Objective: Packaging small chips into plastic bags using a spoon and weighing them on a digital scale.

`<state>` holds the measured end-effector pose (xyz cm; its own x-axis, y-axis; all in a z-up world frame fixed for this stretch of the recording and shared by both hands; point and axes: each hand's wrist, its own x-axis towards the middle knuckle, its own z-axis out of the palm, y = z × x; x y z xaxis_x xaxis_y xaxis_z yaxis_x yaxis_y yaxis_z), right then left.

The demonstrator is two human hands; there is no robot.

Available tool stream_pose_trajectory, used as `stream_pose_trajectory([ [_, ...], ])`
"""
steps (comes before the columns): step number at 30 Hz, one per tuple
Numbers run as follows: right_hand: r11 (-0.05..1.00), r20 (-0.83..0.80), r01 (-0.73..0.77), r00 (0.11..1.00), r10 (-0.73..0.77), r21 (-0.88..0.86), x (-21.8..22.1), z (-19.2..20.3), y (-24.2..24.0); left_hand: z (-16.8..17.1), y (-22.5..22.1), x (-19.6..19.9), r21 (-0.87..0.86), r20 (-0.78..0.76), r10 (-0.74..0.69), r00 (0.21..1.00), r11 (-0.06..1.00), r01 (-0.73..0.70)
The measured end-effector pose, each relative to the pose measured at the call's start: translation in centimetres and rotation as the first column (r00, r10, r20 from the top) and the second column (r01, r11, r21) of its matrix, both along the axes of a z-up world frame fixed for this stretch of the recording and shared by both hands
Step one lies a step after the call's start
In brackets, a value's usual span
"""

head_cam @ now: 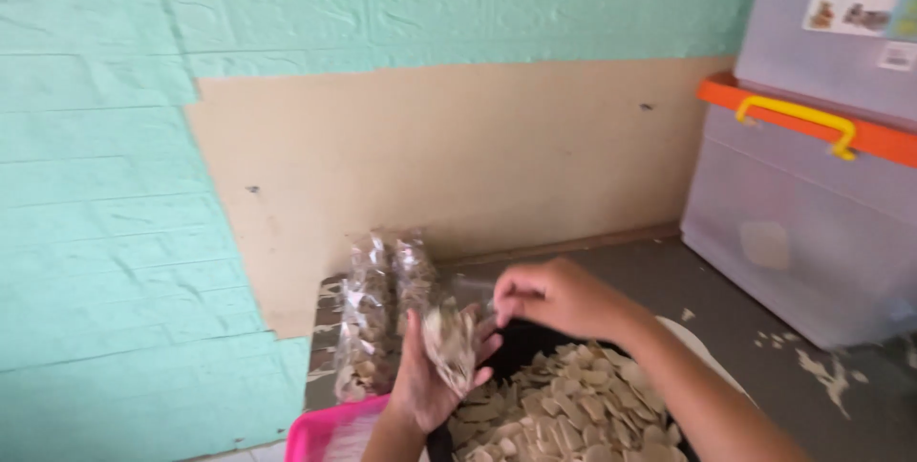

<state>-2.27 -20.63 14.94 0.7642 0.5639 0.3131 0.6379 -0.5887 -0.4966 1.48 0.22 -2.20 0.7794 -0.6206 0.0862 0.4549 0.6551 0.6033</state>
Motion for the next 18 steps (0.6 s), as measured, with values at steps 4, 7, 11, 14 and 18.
stream_pose_trajectory([
  [4, 0.997, -0.087, 0.006, 0.996, -0.013, -0.08, 2.6, -3.2, 0.7, -0.1, -0.1, -0.6, -0.042, -0.127, 0.292, 0.948, 0.953, -0.299],
  [7, 0.978, 0.009, 0.162, 0.986, -0.165, 0.134, 3.7, -2.4, -0.3, 1.2, -0.6, -1.4, 0.003, -0.178, 0.354, 0.918, 0.933, -0.359],
  [11, 0.452, 0.243, -0.102, 0.933, -0.265, 0.886, 4.0, -0.9, -1.2, 1.0, -0.6, -1.6, -0.074, -0.187, 0.349, 0.918, 0.927, -0.368],
  [14, 0.046, 0.237, -0.242, 0.868, -0.436, 0.969, 3.1, -0.7, -0.5, -0.8, -0.6, -0.3, -0.095, -0.156, 0.406, 0.901, 0.901, -0.422],
  [18, -0.123, 0.027, -0.084, 0.913, -0.408, 0.989, 4.3, -2.8, -0.5, 0.8, -1.4, -0.6, 0.081, -0.242, 0.468, 0.85, 0.883, -0.463],
])
